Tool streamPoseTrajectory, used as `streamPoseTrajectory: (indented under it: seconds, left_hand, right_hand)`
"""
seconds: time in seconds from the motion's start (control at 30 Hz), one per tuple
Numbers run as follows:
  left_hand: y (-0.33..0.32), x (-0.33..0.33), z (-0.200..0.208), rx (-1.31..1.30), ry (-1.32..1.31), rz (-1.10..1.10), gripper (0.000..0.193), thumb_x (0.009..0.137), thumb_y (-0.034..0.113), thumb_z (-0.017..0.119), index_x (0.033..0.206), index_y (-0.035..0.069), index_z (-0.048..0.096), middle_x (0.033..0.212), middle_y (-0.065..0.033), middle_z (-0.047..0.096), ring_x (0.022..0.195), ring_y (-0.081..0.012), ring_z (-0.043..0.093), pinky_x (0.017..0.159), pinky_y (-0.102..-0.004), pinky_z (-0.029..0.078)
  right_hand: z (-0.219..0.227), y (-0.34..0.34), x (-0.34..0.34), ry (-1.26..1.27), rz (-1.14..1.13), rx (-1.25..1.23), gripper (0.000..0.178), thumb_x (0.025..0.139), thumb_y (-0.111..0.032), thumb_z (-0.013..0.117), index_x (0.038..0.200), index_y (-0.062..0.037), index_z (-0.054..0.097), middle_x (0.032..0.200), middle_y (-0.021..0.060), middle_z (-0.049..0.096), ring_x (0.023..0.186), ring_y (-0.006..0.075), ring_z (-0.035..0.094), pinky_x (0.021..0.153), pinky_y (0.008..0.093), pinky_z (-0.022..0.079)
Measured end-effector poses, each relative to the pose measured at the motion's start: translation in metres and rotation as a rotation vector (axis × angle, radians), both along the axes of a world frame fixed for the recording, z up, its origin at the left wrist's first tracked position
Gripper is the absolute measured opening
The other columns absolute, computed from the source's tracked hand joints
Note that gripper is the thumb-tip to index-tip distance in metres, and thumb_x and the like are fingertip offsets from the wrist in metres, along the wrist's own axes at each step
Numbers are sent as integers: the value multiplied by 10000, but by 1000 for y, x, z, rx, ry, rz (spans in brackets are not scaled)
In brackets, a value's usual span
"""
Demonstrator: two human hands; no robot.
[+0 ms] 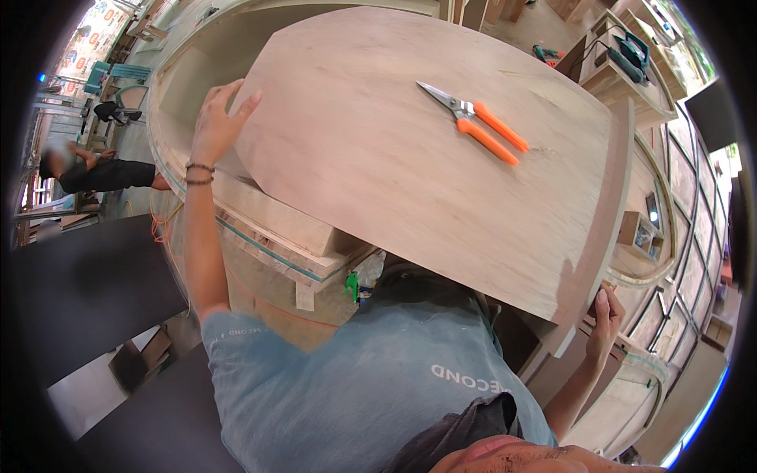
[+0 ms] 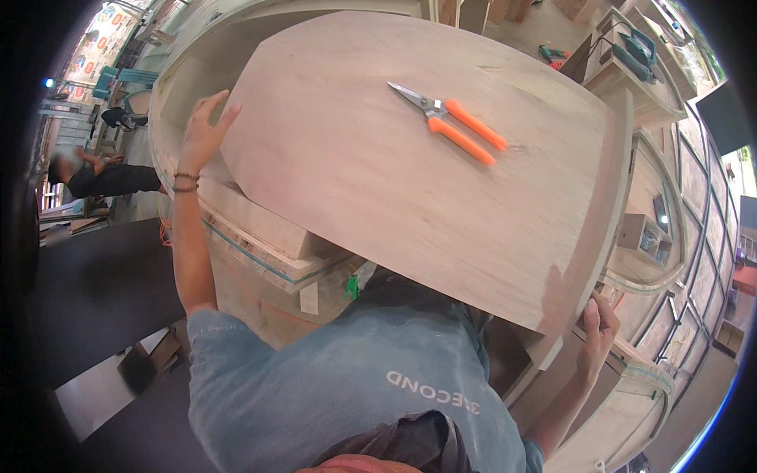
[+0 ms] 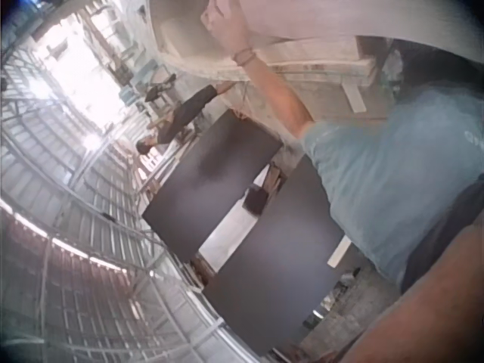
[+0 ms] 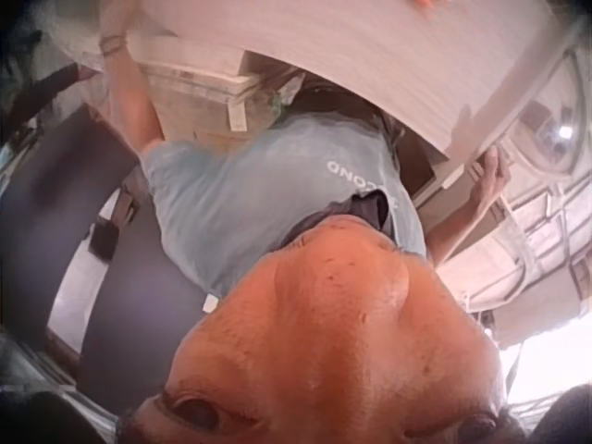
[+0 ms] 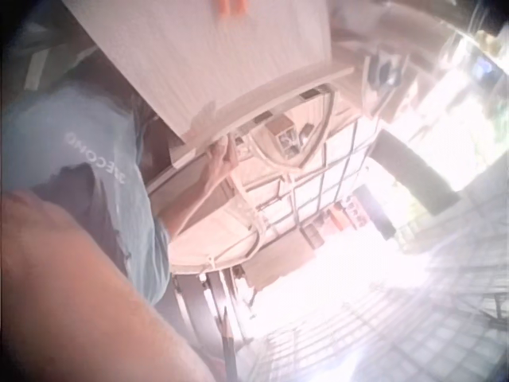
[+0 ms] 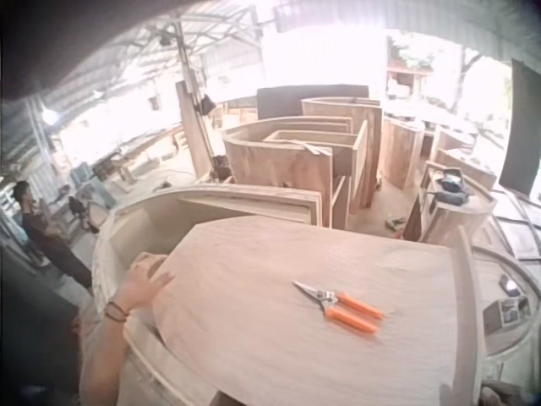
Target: The person applies glue to small wooden strips and attaches them to the edges of a curved wooden panel. They then position the panel onto a larger wooden structure, aligning it with existing components. The person repeats the gluing and attaching process for additional strips on the panel's edges.
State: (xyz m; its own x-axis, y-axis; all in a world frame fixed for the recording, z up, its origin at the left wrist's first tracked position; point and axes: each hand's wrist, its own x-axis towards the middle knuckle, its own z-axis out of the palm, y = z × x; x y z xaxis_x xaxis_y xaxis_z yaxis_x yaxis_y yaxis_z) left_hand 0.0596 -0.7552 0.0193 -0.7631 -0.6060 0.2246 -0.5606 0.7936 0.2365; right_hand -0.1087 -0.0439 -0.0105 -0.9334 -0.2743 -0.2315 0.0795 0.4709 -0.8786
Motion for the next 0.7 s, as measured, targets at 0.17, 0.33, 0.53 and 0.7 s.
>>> streamPoseTrajectory:
  seconds: [0.17, 0.33, 0.53, 0.7]
  left_hand:
    - [76, 30, 31, -1, 42, -120, 520, 930, 380, 768, 1295, 23, 672, 1260, -202, 637, 1208, -376, 608, 1034, -438, 480]
    - [143, 46, 46, 61, 119, -179, 479, 918, 338, 782, 1264, 22, 682, 1231, -196, 647, 1179, -386, 612, 1018, -438, 484]
    - [197, 73, 35, 78, 67, -235, 487, 908, 349, 788, 1259, 26, 695, 1241, -173, 658, 1233, -379, 595, 1026, -478, 478]
    - [235, 86, 20, 99, 58, -244, 509, 900, 398, 788, 1250, 37, 706, 1237, -142, 668, 1285, -359, 572, 1049, -486, 467]
  right_hand:
    - [-12, -57, 1, -66, 104, -167, 500, 1016, -349, 651, 1276, 77, 676, 974, 77, 714, 866, 133, 662, 773, 280, 541]
    - [-11, -117, 1, -128, 245, -296, 488, 1018, -337, 659, 1296, 64, 664, 1073, 133, 744, 964, 179, 709, 829, 325, 587]
    - [-26, -158, 9, -177, 420, -450, 471, 1015, -251, 656, 1393, 27, 610, 1212, 119, 706, 1127, 206, 664, 906, 343, 571]
    - [-37, -186, 20, -161, 560, -522, 598, 964, -203, 704, 1503, -13, 528, 1388, 136, 558, 1213, 202, 573, 940, 327, 550]
